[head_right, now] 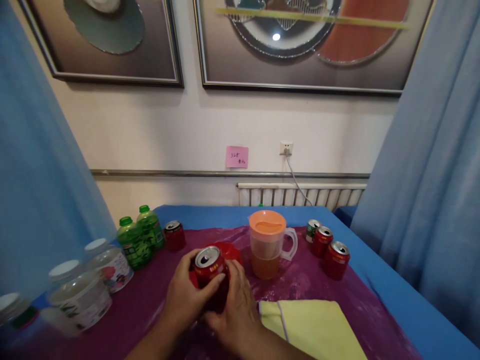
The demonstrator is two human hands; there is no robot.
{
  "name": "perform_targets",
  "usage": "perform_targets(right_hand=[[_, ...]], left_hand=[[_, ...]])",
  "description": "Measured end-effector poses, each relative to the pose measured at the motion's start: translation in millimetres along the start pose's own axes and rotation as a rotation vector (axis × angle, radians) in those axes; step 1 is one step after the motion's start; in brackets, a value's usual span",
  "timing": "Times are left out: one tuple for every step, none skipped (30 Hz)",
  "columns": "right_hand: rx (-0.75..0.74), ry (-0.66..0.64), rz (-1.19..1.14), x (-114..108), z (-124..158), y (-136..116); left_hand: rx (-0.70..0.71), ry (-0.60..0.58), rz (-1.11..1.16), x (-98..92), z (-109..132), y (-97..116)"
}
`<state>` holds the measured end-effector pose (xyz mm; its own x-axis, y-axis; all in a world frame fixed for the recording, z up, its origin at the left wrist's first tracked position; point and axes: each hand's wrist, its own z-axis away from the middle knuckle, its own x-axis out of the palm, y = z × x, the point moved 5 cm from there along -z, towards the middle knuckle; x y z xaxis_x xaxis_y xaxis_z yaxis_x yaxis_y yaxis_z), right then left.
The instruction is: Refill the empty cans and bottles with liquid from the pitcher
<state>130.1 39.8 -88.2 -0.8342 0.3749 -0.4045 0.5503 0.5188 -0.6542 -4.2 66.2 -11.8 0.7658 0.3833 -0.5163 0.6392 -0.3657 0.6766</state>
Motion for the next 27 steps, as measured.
perform_targets(right_hand=[[0.032, 0.032, -0.017, 3, -4, 0], [0.066, 0.049, -0.044, 5, -7, 1], [0.103, 0.050, -0.083, 7, -9, 2], [0.139, 0.036, -0.134, 7, -10, 3], [0.171, 0.011, -0.195, 6, -11, 5], [0.202, -0.017, -0.258, 3, -11, 7], [0.231, -0.045, -0.317, 0, -10, 10], [0.257, -0.071, -0.370, -5, -9, 12], [0.277, -0.101, -0.423, -10, -8, 15], [0.291, -0.139, -0.482, -16, -7, 17], [0.299, -0.185, -0.553, -20, -7, 18], [0.297, -0.235, -0.639, -24, -7, 17], [0.288, -0.290, -0.734, -27, -8, 15], [0.279, -0.341, -0.827, -30, -10, 11], [0.275, -0.385, -0.904, -32, -11, 7], [0.281, -0.416, -0.954, -33, -12, 4], [0.291, -0.439, -0.978, -33, -12, 1], [0.302, -0.457, -0.978, -33, -11, 0], [0.310, -0.460, -0.961, -33, -9, 0], [0.313, -0.443, -0.925, -33, -6, 2], [0.318, -0.404, -0.867, -35, -1, 8], [0.328, -0.341, -0.789, -38, 4, 16], [0.344, -0.252, -0.696, -44, 10, 28], [0.368, -0.143, -0.592, -53, 15, 41], [0.388, -0.032, -0.500, -65, 19, 54], [0.398, 0.083, -0.426, -79, 22, 66], [0.403, 0.178, -0.365, -93, 21, 78]], left_hand=[[0.005, -0.011, 0.030, 5.0, 4, 6], [0.012, -0.018, 0.055, 8.6, 7, 10], [0.023, -0.036, 0.076, 11.2, 8, 12], [0.034, -0.071, 0.098, 13.2, 8, 13], [0.040, -0.120, 0.131, 14.5, 7, 11], [0.040, -0.190, 0.184, 15.4, 5, 9], [0.033, -0.277, 0.258, 16.0, 3, 5], [0.021, -0.369, 0.349, 15.8, 2, 1], [0.006, -0.460, 0.442, 14.9, 0, -3], [-0.008, -0.542, 0.521, 13.5, -2, -7], [-0.021, -0.615, 0.576, 12.0, -3, -9], [-0.036, -0.681, 0.610, 10.9, -4, -10], [-0.052, -0.738, 0.633, 10.4, -5, -10], [-0.065, -0.789, 0.647, 10.9, -6, -9], [-0.072, -0.834, 0.657, 12.2, -6, -8], [-0.072, -0.869, 0.663, 14.1, -6, -5], [-0.066, -0.890, 0.662, 16.5, -6, -3], [-0.055, -0.888, 0.652, 18.7, -7, -3], [-0.043, -0.863, 0.632, 20.6, -8, -3], [-0.033, -0.813, 0.603, 21.8, -11, -5], [-0.028, -0.747, 0.564, 22.0, -16, -9], [-0.026, -0.667, 0.511, 21.2, -21, -15], [-0.024, -0.578, 0.448, 19.2, -27, -21], [-0.023, -0.490, 0.377, 16.5, -33, -28], [-0.021, -0.410, 0.302, 13.6, -39, -36], [-0.015, -0.339, 0.230, 11.0, -45, -43], [-0.005, -0.280, 0.166, 9.1, -50, -51]])
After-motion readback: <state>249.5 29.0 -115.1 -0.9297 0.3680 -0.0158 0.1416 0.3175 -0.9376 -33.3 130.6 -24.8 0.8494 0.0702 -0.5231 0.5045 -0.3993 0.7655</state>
